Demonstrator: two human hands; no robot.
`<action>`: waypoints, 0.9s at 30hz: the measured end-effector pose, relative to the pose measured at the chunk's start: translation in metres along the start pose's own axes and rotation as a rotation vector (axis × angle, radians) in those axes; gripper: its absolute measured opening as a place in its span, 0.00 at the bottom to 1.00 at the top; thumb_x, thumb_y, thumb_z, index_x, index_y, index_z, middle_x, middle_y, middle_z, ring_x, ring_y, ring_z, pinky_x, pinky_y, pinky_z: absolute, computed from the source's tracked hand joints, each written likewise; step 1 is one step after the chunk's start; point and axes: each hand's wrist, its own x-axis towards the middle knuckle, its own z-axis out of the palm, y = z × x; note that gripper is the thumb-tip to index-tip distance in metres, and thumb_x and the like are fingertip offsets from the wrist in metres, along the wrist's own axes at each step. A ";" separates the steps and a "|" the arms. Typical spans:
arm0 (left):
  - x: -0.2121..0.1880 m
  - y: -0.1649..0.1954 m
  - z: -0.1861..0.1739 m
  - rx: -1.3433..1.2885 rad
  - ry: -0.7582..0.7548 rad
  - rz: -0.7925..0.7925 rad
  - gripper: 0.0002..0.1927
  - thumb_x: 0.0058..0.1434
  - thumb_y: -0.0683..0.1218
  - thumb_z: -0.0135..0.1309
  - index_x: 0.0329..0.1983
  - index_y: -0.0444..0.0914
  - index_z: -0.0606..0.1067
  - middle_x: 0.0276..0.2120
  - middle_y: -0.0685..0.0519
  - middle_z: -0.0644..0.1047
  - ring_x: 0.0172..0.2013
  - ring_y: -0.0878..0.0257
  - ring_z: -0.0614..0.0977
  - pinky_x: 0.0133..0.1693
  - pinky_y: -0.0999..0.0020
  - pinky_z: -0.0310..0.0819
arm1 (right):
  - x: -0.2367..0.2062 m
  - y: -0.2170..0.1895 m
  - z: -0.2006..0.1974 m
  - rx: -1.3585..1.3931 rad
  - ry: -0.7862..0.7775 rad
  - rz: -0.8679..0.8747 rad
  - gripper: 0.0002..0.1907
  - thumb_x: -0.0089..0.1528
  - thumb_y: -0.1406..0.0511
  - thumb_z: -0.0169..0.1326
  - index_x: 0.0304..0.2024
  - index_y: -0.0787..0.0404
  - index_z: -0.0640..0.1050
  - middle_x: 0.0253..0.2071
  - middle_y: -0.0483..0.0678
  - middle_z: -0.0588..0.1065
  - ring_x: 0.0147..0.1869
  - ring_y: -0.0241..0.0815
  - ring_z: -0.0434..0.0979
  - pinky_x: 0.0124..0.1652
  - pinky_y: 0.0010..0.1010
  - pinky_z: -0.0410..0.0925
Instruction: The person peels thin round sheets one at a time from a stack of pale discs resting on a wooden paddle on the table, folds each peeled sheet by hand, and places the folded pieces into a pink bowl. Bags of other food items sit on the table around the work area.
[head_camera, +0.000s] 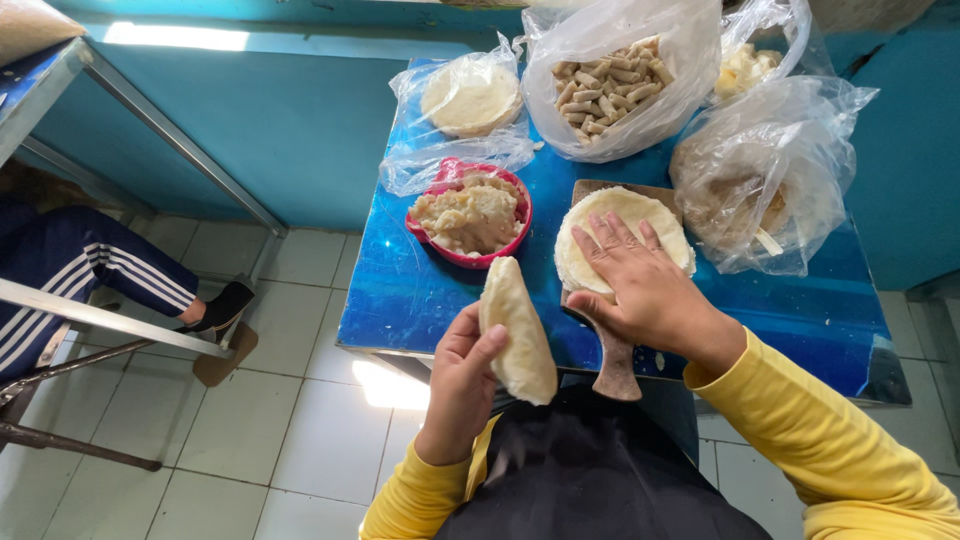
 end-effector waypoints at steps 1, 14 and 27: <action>0.000 -0.002 0.002 0.003 -0.011 -0.003 0.22 0.67 0.40 0.54 0.64 0.31 0.68 0.51 0.49 0.78 0.50 0.64 0.81 0.52 0.68 0.75 | -0.001 -0.006 -0.004 0.011 0.087 -0.025 0.42 0.61 0.44 0.52 0.69 0.63 0.67 0.69 0.65 0.63 0.75 0.64 0.56 0.67 0.56 0.47; -0.004 -0.016 0.003 0.247 -0.097 0.098 0.27 0.65 0.34 0.57 0.68 0.29 0.68 0.54 0.47 0.79 0.54 0.63 0.80 0.56 0.69 0.75 | -0.034 -0.092 -0.008 0.494 0.355 0.118 0.11 0.56 0.66 0.66 0.38 0.61 0.78 0.40 0.49 0.79 0.45 0.47 0.82 0.45 0.33 0.73; -0.008 -0.027 0.006 0.404 -0.089 0.215 0.27 0.63 0.31 0.58 0.66 0.27 0.70 0.51 0.46 0.81 0.49 0.64 0.82 0.52 0.69 0.79 | -0.038 -0.087 0.002 0.313 0.389 0.058 0.08 0.57 0.68 0.61 0.39 0.62 0.78 0.38 0.51 0.78 0.45 0.51 0.80 0.46 0.36 0.72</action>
